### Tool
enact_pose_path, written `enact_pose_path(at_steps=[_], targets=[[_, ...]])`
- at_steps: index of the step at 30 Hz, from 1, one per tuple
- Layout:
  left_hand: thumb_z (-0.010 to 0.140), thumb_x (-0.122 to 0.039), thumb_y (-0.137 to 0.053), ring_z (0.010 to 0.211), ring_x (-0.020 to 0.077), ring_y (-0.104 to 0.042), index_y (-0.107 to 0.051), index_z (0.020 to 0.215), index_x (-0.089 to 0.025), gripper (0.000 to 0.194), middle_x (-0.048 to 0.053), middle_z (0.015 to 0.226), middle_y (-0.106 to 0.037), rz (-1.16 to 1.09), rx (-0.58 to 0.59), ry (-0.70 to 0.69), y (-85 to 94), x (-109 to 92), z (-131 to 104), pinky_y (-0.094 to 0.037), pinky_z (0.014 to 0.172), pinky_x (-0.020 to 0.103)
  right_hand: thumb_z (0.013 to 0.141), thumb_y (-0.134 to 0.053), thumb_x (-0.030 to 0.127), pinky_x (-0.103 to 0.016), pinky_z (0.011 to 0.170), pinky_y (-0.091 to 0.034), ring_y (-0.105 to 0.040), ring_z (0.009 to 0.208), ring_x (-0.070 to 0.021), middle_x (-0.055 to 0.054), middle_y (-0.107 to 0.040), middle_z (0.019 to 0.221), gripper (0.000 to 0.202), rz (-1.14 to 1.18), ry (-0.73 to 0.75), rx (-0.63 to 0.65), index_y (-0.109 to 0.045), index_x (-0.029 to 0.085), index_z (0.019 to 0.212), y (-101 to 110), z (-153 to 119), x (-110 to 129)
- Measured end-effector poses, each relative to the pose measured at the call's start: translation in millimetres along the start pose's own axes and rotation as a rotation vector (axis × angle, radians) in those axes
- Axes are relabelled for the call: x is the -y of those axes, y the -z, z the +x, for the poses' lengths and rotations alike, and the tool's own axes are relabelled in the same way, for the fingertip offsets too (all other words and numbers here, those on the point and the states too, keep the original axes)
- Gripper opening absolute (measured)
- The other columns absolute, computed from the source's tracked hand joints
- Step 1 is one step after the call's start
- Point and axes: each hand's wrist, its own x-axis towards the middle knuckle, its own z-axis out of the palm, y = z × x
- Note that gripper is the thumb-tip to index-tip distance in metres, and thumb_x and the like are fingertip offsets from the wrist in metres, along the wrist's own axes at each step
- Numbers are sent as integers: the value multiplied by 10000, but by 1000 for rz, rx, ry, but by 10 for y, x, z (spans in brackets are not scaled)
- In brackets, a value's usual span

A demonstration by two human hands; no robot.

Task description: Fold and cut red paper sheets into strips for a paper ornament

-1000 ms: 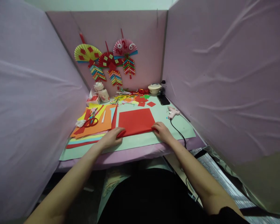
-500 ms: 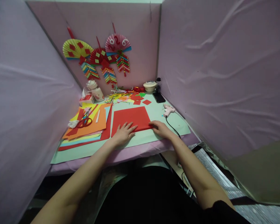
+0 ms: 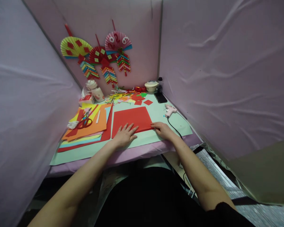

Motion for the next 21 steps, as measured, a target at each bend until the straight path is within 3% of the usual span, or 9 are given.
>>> enact_pose_path(at_steps=[10,15,21], targets=[[937,-601,-299,1457,360,-125,-253,1492,-384,597,43,1597,-197,-3,-32,7,-63,9,3,-130,1122,616,826,-473,127,-437,993,-481,-609,1136,-228,-82,-692,1159,355,-81,48,12,-694,209,1092,29,-7,67],[940,-594,-303,1456,363,-131,-263,1489,-386,588,35,1597,-198,-15,-42,16,-71,-6,-13,-124,1126,614,831,-565,256,-535,1112,-315,-485,1278,-302,-117,-593,1318,396,-296,95,-3,-621,194,1218,-5,124,394],[931,-629,-262,1457,353,-132,-286,1491,-348,627,50,1594,-210,0,-73,18,-110,0,-11,-110,1137,594,906,-499,448,-503,1124,-303,-365,1381,-312,-153,-435,1473,617,-344,56,192,-409,138,1432,-322,257,707]])
